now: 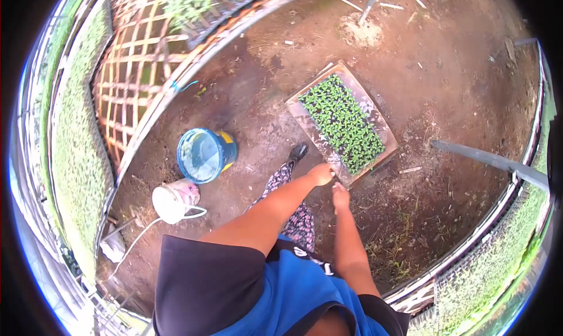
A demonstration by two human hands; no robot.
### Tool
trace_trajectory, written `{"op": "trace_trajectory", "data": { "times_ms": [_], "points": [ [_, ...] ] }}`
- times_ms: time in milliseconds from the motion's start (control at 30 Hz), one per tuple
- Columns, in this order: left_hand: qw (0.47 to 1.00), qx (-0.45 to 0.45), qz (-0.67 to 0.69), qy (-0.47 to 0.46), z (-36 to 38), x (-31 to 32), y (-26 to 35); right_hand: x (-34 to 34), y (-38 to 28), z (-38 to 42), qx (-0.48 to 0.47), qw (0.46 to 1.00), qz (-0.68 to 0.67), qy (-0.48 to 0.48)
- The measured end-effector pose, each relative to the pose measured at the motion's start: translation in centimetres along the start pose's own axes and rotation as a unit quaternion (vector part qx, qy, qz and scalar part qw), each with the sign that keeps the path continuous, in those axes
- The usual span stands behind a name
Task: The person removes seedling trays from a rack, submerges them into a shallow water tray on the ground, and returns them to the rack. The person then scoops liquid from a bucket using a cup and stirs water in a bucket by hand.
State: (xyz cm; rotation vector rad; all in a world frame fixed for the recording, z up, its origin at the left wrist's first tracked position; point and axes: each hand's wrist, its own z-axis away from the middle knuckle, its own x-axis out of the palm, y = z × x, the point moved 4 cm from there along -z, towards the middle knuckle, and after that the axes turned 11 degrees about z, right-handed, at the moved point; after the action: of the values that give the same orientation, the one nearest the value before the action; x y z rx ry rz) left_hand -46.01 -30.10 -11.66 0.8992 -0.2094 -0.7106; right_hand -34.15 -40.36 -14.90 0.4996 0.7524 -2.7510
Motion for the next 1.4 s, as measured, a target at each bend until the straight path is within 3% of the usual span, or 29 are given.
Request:
{"op": "trace_trajectory", "data": {
  "times_ms": [67, 100, 133, 167, 200, 267, 333, 433, 533, 567, 633, 667, 700, 733, 767, 833, 900, 933, 967, 1033, 1067, 1133, 1167, 1233, 1300, 1333, 1367, 1400],
  "points": [
    [0.998, 0.031, -0.057, -0.007, 1.4, -0.6, 3.0, -3.7, -0.2, 2.4, -0.063, 0.997, -0.022, 0.045],
    [0.996, 0.058, -0.046, 0.057, 3.2, -1.7, 4.6, -5.9, -0.8, 3.8, -0.081, 0.996, 0.014, 0.044],
    [0.996, 0.059, -0.067, 0.021, 2.9, -2.4, 4.6, -8.2, -0.9, 5.0, -0.058, 0.994, 0.049, 0.076],
    [0.994, 0.034, -0.091, 0.038, 4.2, -4.2, 6.0, -9.9, 1.1, 4.5, -0.086, 0.992, 0.022, 0.091],
    [0.992, 0.072, -0.066, 0.077, 5.5, -6.1, 6.5, -11.6, 2.3, 4.9, -0.098, 0.989, 0.006, 0.108],
    [0.989, 0.047, -0.074, 0.122, 9.0, -10.2, 7.1, -15.3, 6.3, 3.8, -0.121, 0.981, 0.056, 0.142],
    [0.982, 0.012, -0.047, 0.182, 9.3, -13.3, 1.6, -17.3, 4.0, 8.8, -0.047, 0.987, 0.082, 0.130],
    [0.961, -0.069, -0.055, 0.263, 15.4, -17.6, -5.7, -19.3, 9.8, 7.6, 0.023, 0.985, 0.108, 0.135],
    [0.927, -0.223, -0.025, 0.302, 23.8, -18.9, -12.6, -18.0, 8.7, 9.7, 0.112, 0.986, 0.074, 0.102],
    [0.919, -0.239, -0.034, 0.313, 24.8, -18.3, -17.7, -17.7, 9.4, 8.4, 0.082, 0.989, 0.066, 0.107],
    [0.924, -0.265, -0.065, 0.268, 30.3, -17.2, -17.6, -16.4, 6.8, 8.8, 0.032, 0.990, 0.108, 0.079],
    [0.905, -0.273, -0.023, 0.327, 31.6, -16.2, -21.3, -15.1, 4.5, 9.9, 0.013, 0.990, 0.124, 0.071],
    [0.917, -0.242, -0.074, 0.307, 31.8, -15.2, -24.9, -14.1, 3.0, 10.6, 0.004, 0.991, 0.096, 0.092],
    [0.941, -0.201, -0.149, 0.229, 30.6, -14.2, -32.1, -14.0, 5.5, 6.4, -0.054, 0.984, 0.131, 0.104],
    [0.941, -0.206, -0.142, 0.230, 31.3, -14.0, -31.7, -13.4, 1.9, 8.2, -0.109, 0.965, 0.209, 0.117],
    [0.908, -0.282, 0.025, 0.310, 33.9, -14.3, -23.3, -11.9, -0.6, 8.1, -0.150, 0.978, 0.096, 0.112],
    [0.927, -0.237, 0.009, 0.290, 30.9, -14.8, -23.8, -10.5, -5.3, 10.3, -0.164, 0.977, 0.069, 0.117],
    [0.935, -0.217, 0.003, 0.281, 29.5, -15.0, -23.9, -10.3, -6.6, 10.7, -0.171, 0.968, 0.132, 0.129],
    [0.936, -0.232, -0.017, 0.265, 29.0, -15.5, -19.2, -9.8, -6.2, 9.5, -0.196, 0.966, 0.095, 0.141],
    [0.947, -0.137, 0.045, 0.286, 26.1, -15.7, -15.9, -9.3, -6.7, 9.6, -0.198, 0.963, 0.118, 0.139],
    [0.948, -0.090, 0.078, 0.294, 24.8, -15.9, -14.4, -9.3, -8.0, 12.3, -0.128, 0.988, 0.034, 0.084],
    [0.956, -0.063, 0.085, 0.272, 22.2, -16.5, -11.0, -9.6, -5.7, 10.8, -0.164, 0.965, 0.139, 0.150],
    [0.960, -0.050, 0.090, 0.262, 21.3, -16.6, -9.4, -9.9, -3.9, 10.3, -0.136, 0.971, 0.135, 0.142],
    [0.968, -0.025, 0.077, 0.239, 19.6, -16.6, -8.5, -10.7, -1.2, 10.7, -0.079, 0.981, 0.126, 0.123],
    [0.972, -0.004, 0.073, 0.225, 17.8, -16.8, -9.8, -12.2, 1.3, 12.2, -0.094, 0.962, 0.204, 0.158],
    [0.978, 0.012, 0.043, 0.204, 18.6, -16.4, -8.2, -12.4, 5.5, 10.3, -0.175, 0.921, 0.273, 0.216],
    [0.979, 0.024, 0.010, 0.200, 20.0, -15.8, -6.3, -12.5, 9.1, 9.4, -0.088, 0.968, 0.132, 0.193],
    [0.962, 0.064, -0.172, 0.201, 19.8, -16.1, -7.4, -12.9, 10.7, 9.8, -0.123, 0.955, 0.175, 0.205]
  ]
}}
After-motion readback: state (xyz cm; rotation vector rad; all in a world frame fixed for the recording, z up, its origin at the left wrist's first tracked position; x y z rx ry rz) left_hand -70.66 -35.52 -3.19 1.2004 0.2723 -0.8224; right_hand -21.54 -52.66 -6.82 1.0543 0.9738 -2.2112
